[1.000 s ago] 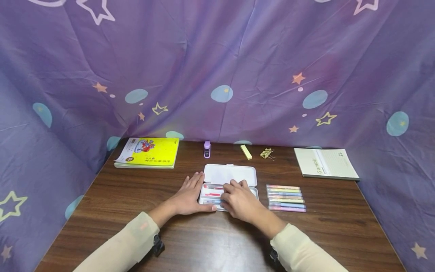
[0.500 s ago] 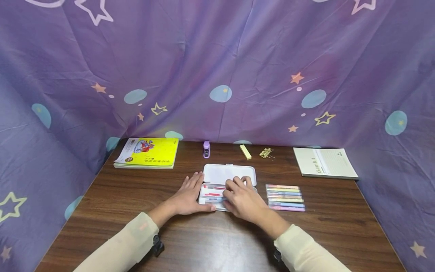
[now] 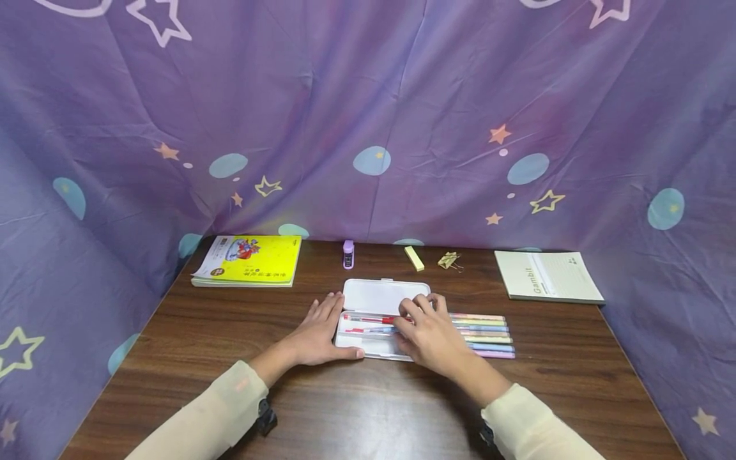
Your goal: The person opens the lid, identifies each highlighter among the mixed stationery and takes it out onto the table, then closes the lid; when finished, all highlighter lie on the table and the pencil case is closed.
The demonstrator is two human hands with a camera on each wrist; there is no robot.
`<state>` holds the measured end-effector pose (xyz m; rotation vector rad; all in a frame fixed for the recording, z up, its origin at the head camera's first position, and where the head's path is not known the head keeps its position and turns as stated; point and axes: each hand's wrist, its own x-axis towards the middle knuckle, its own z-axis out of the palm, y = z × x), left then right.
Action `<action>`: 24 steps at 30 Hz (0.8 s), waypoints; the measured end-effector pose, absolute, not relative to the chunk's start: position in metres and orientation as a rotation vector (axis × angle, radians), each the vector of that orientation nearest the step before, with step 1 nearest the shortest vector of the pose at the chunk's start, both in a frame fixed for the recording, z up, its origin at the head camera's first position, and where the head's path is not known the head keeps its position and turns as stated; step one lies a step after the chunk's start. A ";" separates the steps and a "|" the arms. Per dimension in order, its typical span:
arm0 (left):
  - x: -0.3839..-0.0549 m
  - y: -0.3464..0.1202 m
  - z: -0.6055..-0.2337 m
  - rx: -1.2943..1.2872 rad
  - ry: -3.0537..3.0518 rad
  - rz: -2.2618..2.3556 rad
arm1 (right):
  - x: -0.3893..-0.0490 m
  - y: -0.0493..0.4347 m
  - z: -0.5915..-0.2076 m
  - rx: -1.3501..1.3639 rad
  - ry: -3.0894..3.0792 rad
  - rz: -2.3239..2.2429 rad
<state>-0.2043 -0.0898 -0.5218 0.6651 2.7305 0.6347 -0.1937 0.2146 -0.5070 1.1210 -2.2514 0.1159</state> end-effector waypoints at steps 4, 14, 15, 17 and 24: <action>-0.204 -0.090 -0.522 0.664 2.726 0.636 | -0.192 0.224 -0.507 1.108 -2.259 0.124; -0.205 -0.089 -0.522 0.664 2.729 0.638 | -0.183 0.252 -0.510 1.073 -2.307 0.154; -0.204 -0.088 -0.522 0.663 2.728 0.639 | -0.182 0.256 -0.510 1.071 -2.311 0.153; -0.203 -0.088 -0.520 0.656 2.726 0.645 | -0.180 0.263 -0.512 1.067 -2.314 0.152; -0.201 -0.089 -0.519 0.653 2.725 0.658 | -0.169 0.287 -0.512 1.046 -2.314 0.115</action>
